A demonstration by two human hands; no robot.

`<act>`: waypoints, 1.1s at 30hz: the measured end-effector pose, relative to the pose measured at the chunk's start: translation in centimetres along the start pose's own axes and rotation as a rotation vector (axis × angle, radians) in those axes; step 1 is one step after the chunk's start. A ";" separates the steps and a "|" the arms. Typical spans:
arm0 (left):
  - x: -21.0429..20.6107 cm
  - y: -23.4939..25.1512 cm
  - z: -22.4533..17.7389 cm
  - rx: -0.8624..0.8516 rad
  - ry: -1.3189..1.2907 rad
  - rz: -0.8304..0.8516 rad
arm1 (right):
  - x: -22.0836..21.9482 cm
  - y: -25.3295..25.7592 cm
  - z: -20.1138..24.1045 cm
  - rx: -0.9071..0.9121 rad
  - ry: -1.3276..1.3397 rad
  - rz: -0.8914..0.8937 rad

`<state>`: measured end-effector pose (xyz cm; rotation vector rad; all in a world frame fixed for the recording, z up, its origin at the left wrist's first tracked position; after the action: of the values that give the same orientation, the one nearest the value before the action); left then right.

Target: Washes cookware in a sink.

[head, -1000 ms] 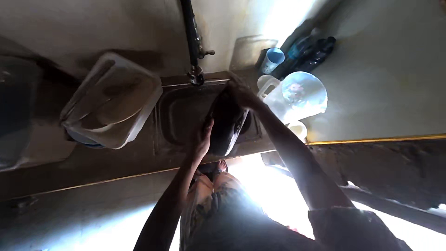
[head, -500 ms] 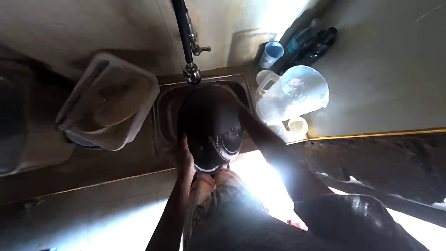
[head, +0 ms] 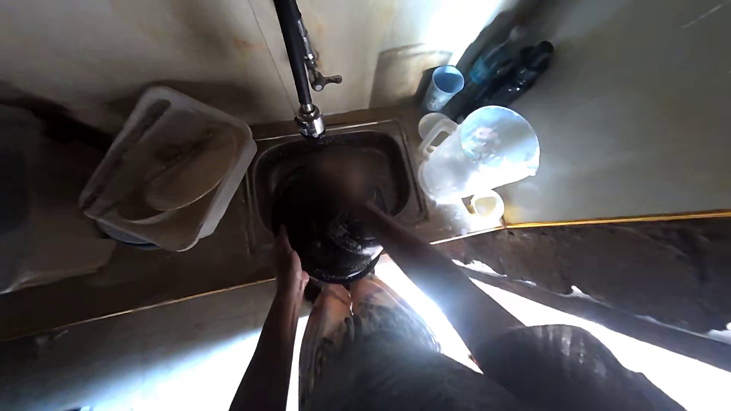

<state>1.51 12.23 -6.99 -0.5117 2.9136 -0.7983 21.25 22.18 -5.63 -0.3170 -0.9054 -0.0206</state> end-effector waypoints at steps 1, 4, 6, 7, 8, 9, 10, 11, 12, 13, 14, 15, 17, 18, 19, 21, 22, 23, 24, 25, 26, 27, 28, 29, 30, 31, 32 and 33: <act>0.0 0.4 0.1 -0.006 -0.027 -0.010 | -0.4 -2.7 1.9 0.128 -0.006 -0.025; 0.9 1.8 0.0 0.005 -0.241 0.014 | -1.5 -7.6 0.4 0.257 0.011 0.061; 1.7 1.6 0.6 0.043 -0.310 0.028 | -2.8 -5.6 -6.5 0.034 0.126 0.150; 1.5 0.9 0.3 0.049 -0.288 0.025 | -3.0 -3.9 -9.2 -0.092 0.173 0.192; 1.0 0.2 0.0 0.042 -0.243 0.022 | -3.0 -2.4 -10.5 -0.172 0.162 0.235; 0.4 -0.1 -0.2 0.037 -0.197 0.012 | -2.9 -0.9 -10.1 -0.157 0.095 0.251; -0.3 -0.1 -0.2 0.040 -0.156 0.006 | -2.3 0.3 -8.1 -0.078 -0.013 0.231; -0.8 -0.2 -0.1 0.056 -0.134 0.005 | -2.0 0.6 -5.3 0.023 -0.090 0.186; -1.2 -0.1 0.1 0.067 -0.143 -0.004 | -2.0 -0.2 -2.4 0.109 -0.084 0.131; -1.4 0.1 0.4 0.075 -0.177 -0.025 | -1.9 -1.8 0.5 0.171 -0.067 0.071; -1.5 0.4 0.7 0.081 -0.236 -0.034 | -1.6 -4.2 3.1 0.247 -0.102 0.014; -1.7 0.7 0.7 0.085 -0.310 -0.027 | -1.4 -7.0 5.1 0.325 -0.165 -0.029; -1.7 1.0 0.6 0.113 -0.438 0.000 | -2.8 -12.0 5.8 0.440 -0.252 -0.037; -1.6 1.0 0.8 0.134 -0.488 0.005 | -3.9 -13.8 4.2 0.432 -0.259 -0.012; -1.4 0.9 1.1 0.151 -0.528 0.026 | -4.7 -14.5 1.8 0.370 -0.236 -0.019; -1.0 0.6 1.8 0.156 -0.534 0.047 | -4.6 -13.2 -3.9 0.138 -0.050 -0.094; -0.7 0.3 2.4 0.164 -0.518 0.028 | -4.5 -11.9 -7.1 -0.012 0.097 -0.052; -0.5 0.1 2.9 0.160 -0.503 0.014 | -4.7 -10.3 -10.3 -0.149 0.249 -0.002; -0.5 -0.1 3.2 0.150 -0.494 0.006 | -4.8 -9.0 -12.8 -0.264 0.355 0.027; -0.5 -0.1 3.7 0.140 -0.502 0.001 | -4.5 -8.3 -13.9 -0.338 0.396 0.015; -0.3 0.1 4.3 0.140 -0.520 -0.012 | -3.8 -8.1 -13.3 -0.328 0.372 -0.009; -0.1 0.6 4.5 0.150 -0.544 -0.030 | -2.8 -8.1 -11.4 -0.248 0.280 -0.038; 0.1 0.9 4.3 0.165 -0.570 -0.052 | -2.2 -8.3 -8.9 -0.129 0.142 -0.088; 0.0 1.0 3.9 0.164 -0.603 -0.071 | -2.3 -9.3 -6.4 -0.015 0.000 -0.122; -0.2 1.0 3.5 0.151 -0.629 -0.082 | -2.9 -11.0 -4.2 0.063 -0.134 -0.112; -0.4 1.2 3.1 0.134 -0.647 -0.088 | -3.8 -12.7 -3.1 0.108 -0.221 -0.117; -0.4 1.3 2.9 0.123 -0.659 -0.086 | -4.5 -13.7 -3.0 0.118 -0.248 -0.149; -0.6 1.2 2.7 0.113 -0.659 -0.069 | -4.6 -13.8 -4.1 0.069 -0.195 -0.178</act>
<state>2.15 12.13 -9.97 -0.7057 2.2455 -0.6383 19.44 7.36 -7.95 -0.1748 -1.1233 -0.1236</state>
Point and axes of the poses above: each hand's wrist, its own y-axis towards the middle knuckle, its own x-axis out of the back of the hand, z = x × y, the point moved 8 cm from there along y, towards the middle knuckle, and after that the axes turned 13 degrees about -y, right-handed, at the moved point
